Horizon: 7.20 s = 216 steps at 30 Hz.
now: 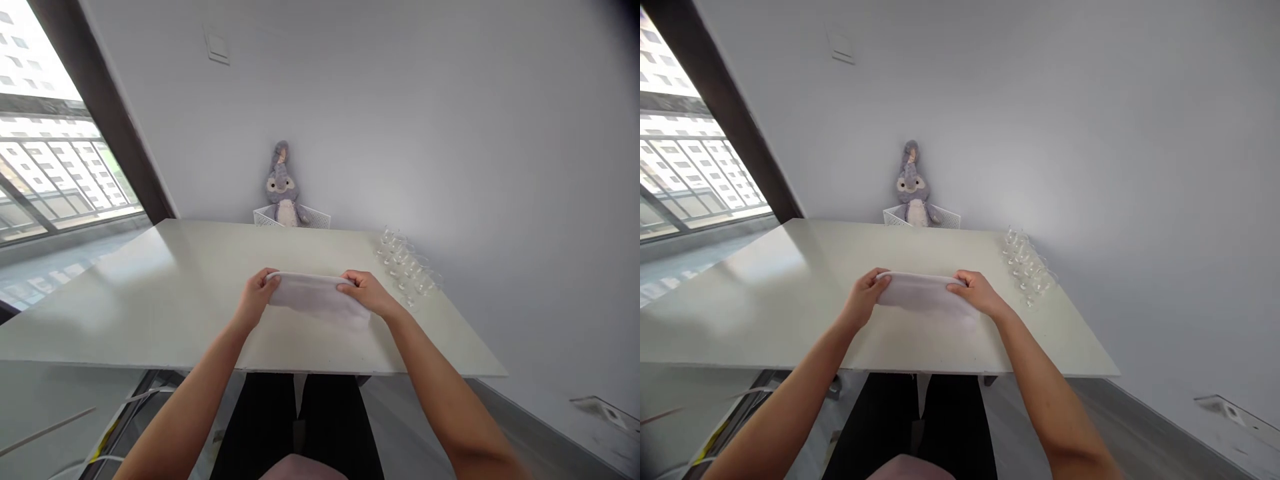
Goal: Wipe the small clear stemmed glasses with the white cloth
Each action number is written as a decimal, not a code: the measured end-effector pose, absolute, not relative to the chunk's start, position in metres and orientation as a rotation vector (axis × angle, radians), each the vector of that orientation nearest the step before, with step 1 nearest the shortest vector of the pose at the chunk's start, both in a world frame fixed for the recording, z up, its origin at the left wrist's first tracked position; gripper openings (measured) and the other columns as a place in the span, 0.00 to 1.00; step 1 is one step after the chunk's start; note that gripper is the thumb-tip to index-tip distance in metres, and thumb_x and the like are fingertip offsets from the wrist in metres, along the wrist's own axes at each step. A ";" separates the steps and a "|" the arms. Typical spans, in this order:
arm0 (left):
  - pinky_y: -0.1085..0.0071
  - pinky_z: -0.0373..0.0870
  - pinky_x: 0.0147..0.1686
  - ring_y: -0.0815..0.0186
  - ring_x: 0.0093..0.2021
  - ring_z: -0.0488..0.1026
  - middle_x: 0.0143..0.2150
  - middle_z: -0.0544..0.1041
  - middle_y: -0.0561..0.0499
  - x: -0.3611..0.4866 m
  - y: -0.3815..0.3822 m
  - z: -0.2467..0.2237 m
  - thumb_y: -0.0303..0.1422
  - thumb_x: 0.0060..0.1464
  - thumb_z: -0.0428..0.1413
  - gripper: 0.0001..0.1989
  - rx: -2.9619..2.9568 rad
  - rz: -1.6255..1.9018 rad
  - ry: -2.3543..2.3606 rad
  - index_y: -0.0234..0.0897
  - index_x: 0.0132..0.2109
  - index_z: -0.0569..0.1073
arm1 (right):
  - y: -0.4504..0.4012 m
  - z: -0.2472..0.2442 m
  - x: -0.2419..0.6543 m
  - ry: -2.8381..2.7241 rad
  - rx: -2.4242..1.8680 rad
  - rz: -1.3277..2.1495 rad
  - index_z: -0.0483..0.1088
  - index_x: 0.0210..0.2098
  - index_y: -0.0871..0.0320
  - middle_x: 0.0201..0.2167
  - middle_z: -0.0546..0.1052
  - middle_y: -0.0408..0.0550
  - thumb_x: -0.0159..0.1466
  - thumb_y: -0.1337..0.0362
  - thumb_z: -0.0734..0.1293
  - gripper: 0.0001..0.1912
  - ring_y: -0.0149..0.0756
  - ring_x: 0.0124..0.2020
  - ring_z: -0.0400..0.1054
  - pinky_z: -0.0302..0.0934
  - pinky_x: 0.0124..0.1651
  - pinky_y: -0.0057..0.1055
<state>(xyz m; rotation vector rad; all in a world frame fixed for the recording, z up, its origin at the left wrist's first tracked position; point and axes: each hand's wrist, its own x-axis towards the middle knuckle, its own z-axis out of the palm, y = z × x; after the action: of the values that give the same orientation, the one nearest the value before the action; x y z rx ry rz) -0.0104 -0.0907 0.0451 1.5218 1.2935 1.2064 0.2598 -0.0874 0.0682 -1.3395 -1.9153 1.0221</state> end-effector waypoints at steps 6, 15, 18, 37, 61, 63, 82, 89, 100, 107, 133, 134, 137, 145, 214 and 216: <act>0.76 0.60 0.22 0.71 0.24 0.65 0.28 0.70 0.53 0.002 -0.070 0.033 0.39 0.50 0.48 0.14 1.656 1.001 1.491 0.40 0.44 0.66 | -0.093 0.049 0.283 -1.851 -1.609 0.887 0.68 0.41 0.58 0.34 0.74 0.49 0.58 0.52 0.58 0.19 0.37 0.31 0.66 0.59 0.32 0.31; 0.71 0.66 0.33 0.67 0.34 0.71 0.38 0.73 0.50 -0.015 -0.102 -0.007 0.38 0.53 0.45 0.13 1.975 0.893 1.675 0.41 0.43 0.67 | -0.112 -0.015 0.255 -2.710 -1.189 0.281 0.55 0.57 0.49 0.61 0.53 0.40 0.65 0.57 0.50 0.21 0.38 0.63 0.36 0.33 0.61 0.41; 0.71 0.66 0.33 0.66 0.35 0.70 0.37 0.73 0.50 -0.027 -0.130 -0.009 0.39 0.55 0.43 0.14 2.077 0.856 1.722 0.42 0.43 0.67 | -0.092 -0.028 0.251 -2.778 -1.208 0.373 0.47 0.60 0.48 0.62 0.46 0.39 0.65 0.53 0.47 0.24 0.36 0.63 0.33 0.30 0.62 0.40; 0.72 0.62 0.24 0.68 0.23 0.69 0.21 0.70 0.54 -0.058 -0.176 -0.053 0.34 0.54 0.46 0.10 2.277 1.131 2.072 0.41 0.27 0.68 | 0.168 -0.026 0.219 -2.091 -2.146 0.355 0.49 0.60 0.60 0.62 0.45 0.56 0.64 0.57 0.42 0.28 0.53 0.61 0.36 0.34 0.56 0.53; 0.70 0.62 0.26 0.69 0.21 0.67 0.19 0.69 0.53 -0.064 -0.180 -0.059 0.31 0.53 0.49 0.10 2.456 1.105 2.013 0.40 0.25 0.69 | -0.038 -0.045 -0.068 -2.942 -0.465 0.527 0.50 0.58 0.45 0.63 0.46 0.39 0.63 0.48 0.46 0.26 0.45 0.62 0.35 0.31 0.59 0.50; 0.70 0.62 0.27 0.69 0.22 0.68 0.20 0.70 0.53 -0.064 -0.180 -0.059 0.31 0.53 0.49 0.10 2.444 1.083 2.029 0.40 0.25 0.68 | -0.028 -0.043 -0.022 -2.926 -0.579 0.505 0.49 0.59 0.46 0.62 0.47 0.39 0.63 0.49 0.45 0.26 0.44 0.62 0.36 0.32 0.60 0.48; 0.73 0.60 0.28 0.69 0.27 0.66 0.27 0.69 0.53 -0.025 -0.144 -0.011 0.40 0.56 0.41 0.15 2.187 0.747 1.725 0.39 0.32 0.68 | -0.107 -0.032 0.241 -2.515 -1.590 0.471 0.50 0.59 0.48 0.63 0.44 0.40 0.64 0.51 0.43 0.26 0.41 0.63 0.30 0.27 0.61 0.44; 0.65 0.63 0.44 0.62 0.43 0.66 0.45 0.66 0.46 0.024 -0.107 -0.017 0.31 0.53 0.46 0.12 2.374 0.826 1.640 0.39 0.45 0.66 | -0.181 -0.012 0.216 -2.560 -1.267 0.471 0.57 0.56 0.49 0.60 0.53 0.41 0.65 0.54 0.49 0.22 0.40 0.62 0.41 0.37 0.60 0.43; 0.65 0.62 0.42 0.59 0.43 0.65 0.40 0.65 0.46 0.025 -0.085 -0.021 0.39 0.50 0.48 0.11 2.250 0.520 1.790 0.37 0.35 0.67 | -0.192 -0.029 0.302 -1.892 -1.916 0.033 0.70 0.41 0.59 0.37 0.71 0.53 0.62 0.55 0.55 0.19 0.43 0.40 0.62 0.57 0.40 0.37; 0.65 0.61 0.42 0.61 0.42 0.65 0.44 0.68 0.46 0.032 -0.078 -0.018 0.34 0.45 0.51 0.06 2.026 0.743 1.569 0.37 0.25 0.64 | -0.194 -0.035 0.291 -1.809 -1.798 0.271 0.69 0.28 0.57 0.29 0.69 0.49 0.59 0.55 0.59 0.13 0.40 0.33 0.60 0.54 0.35 0.34; 0.63 0.64 0.39 0.60 0.46 0.68 0.47 0.71 0.47 -0.004 -0.104 0.010 0.42 0.55 0.42 0.19 2.303 0.665 1.817 0.42 0.53 0.60 | -0.156 -0.022 0.378 -1.016 -1.612 0.508 0.66 0.36 0.60 0.31 0.72 0.50 0.54 0.53 0.61 0.17 0.32 0.26 0.63 0.58 0.26 0.27; 0.62 0.63 0.43 0.59 0.48 0.66 0.49 0.70 0.48 -0.002 -0.107 0.010 0.42 0.55 0.42 0.19 2.385 0.660 1.748 0.43 0.52 0.61 | -0.149 -0.024 0.390 -0.965 -1.644 0.457 0.66 0.38 0.60 0.34 0.72 0.51 0.53 0.55 0.62 0.17 0.32 0.26 0.63 0.58 0.26 0.28; 0.60 0.54 0.54 0.59 0.57 0.57 0.54 0.66 0.51 0.008 -0.115 0.004 0.42 0.54 0.46 0.19 2.661 0.542 1.348 0.46 0.52 0.64 | -0.129 -0.028 0.415 -0.938 -1.714 0.468 0.64 0.45 0.59 0.44 0.69 0.53 0.49 0.60 0.65 0.24 0.31 0.28 0.64 0.60 0.28 0.28; 0.56 0.49 0.56 0.57 0.59 0.54 0.59 0.61 0.54 0.004 -0.112 -0.029 0.42 0.54 0.45 0.20 2.716 0.394 1.301 0.52 0.55 0.63 | -0.090 -0.043 0.410 -0.962 -1.721 0.591 0.64 0.44 0.59 0.40 0.70 0.50 0.49 0.61 0.64 0.22 0.30 0.26 0.66 0.61 0.24 0.26; 0.72 0.62 0.33 0.65 0.33 0.71 0.33 0.75 0.49 -0.097 0.025 -0.041 0.31 0.49 0.48 0.12 1.141 1.320 2.260 0.39 0.42 0.69 | 0.062 -0.039 0.036 -1.066 -1.095 1.517 0.63 0.42 0.57 0.45 0.65 0.51 0.46 0.72 0.61 0.23 0.28 0.29 0.67 0.61 0.24 0.24; 0.71 0.62 0.32 0.64 0.33 0.70 0.33 0.75 0.48 -0.102 0.026 -0.040 0.31 0.49 0.48 0.12 1.101 1.320 2.312 0.39 0.41 0.70 | 0.050 -0.038 0.077 -1.043 -1.086 1.516 0.64 0.40 0.57 0.42 0.67 0.50 0.46 0.71 0.61 0.20 0.29 0.28 0.67 0.61 0.23 0.24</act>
<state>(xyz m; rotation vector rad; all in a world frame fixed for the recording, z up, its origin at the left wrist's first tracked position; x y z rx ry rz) -0.1025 0.0259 -0.0399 1.1008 2.3116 1.3196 0.0770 0.0497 -0.0383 -1.0856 -1.0428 1.5155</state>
